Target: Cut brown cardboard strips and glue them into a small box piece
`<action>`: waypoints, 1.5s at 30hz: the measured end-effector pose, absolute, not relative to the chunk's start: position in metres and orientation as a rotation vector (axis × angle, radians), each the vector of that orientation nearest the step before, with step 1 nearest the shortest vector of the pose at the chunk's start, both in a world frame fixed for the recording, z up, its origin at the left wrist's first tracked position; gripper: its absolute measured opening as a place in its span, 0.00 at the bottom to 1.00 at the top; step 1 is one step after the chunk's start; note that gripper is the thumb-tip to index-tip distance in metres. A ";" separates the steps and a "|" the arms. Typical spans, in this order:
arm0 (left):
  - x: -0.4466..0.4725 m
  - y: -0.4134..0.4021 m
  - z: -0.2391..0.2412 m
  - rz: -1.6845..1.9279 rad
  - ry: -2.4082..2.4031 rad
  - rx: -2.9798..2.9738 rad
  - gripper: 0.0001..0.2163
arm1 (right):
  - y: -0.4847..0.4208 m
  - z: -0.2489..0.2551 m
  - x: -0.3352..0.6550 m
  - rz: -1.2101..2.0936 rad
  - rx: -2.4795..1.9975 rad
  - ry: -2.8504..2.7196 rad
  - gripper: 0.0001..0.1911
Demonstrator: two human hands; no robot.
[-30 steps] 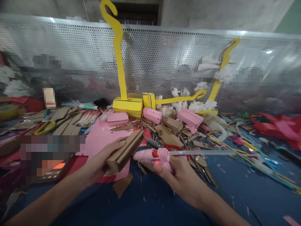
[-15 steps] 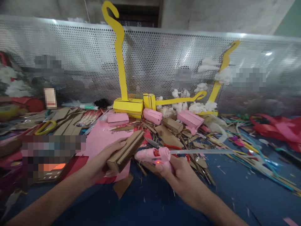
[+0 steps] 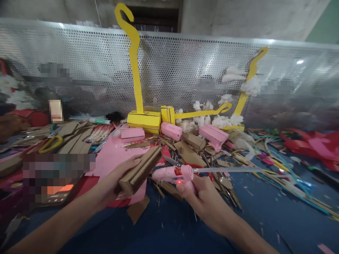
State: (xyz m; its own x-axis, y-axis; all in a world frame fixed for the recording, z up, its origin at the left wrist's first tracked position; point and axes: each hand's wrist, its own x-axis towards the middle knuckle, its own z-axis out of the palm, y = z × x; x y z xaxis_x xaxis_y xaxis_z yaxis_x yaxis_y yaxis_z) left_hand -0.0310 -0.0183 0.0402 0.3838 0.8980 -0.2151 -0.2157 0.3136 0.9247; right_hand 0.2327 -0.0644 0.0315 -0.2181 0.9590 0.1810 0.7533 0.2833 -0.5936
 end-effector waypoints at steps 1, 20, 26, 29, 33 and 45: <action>-0.031 -0.018 0.040 0.867 0.875 0.963 0.22 | -0.065 0.032 0.232 0.530 -1.520 -2.046 0.28; -0.030 -0.019 0.042 0.841 0.834 1.012 0.20 | -0.054 0.038 0.235 0.291 -1.507 -1.921 0.26; -0.031 -0.019 0.042 0.813 0.866 1.007 0.21 | -0.046 0.032 0.242 0.444 -1.532 -1.818 0.27; -0.032 -0.020 0.041 0.819 0.847 1.014 0.19 | -0.045 0.033 0.242 0.429 -1.534 -1.811 0.27; -0.032 -0.021 0.041 0.836 0.817 0.997 0.17 | -0.046 0.034 0.241 0.388 -1.537 -1.820 0.27; -0.036 -0.014 0.037 0.814 0.814 0.810 0.17 | -0.034 0.024 0.261 0.337 -1.599 -1.783 0.26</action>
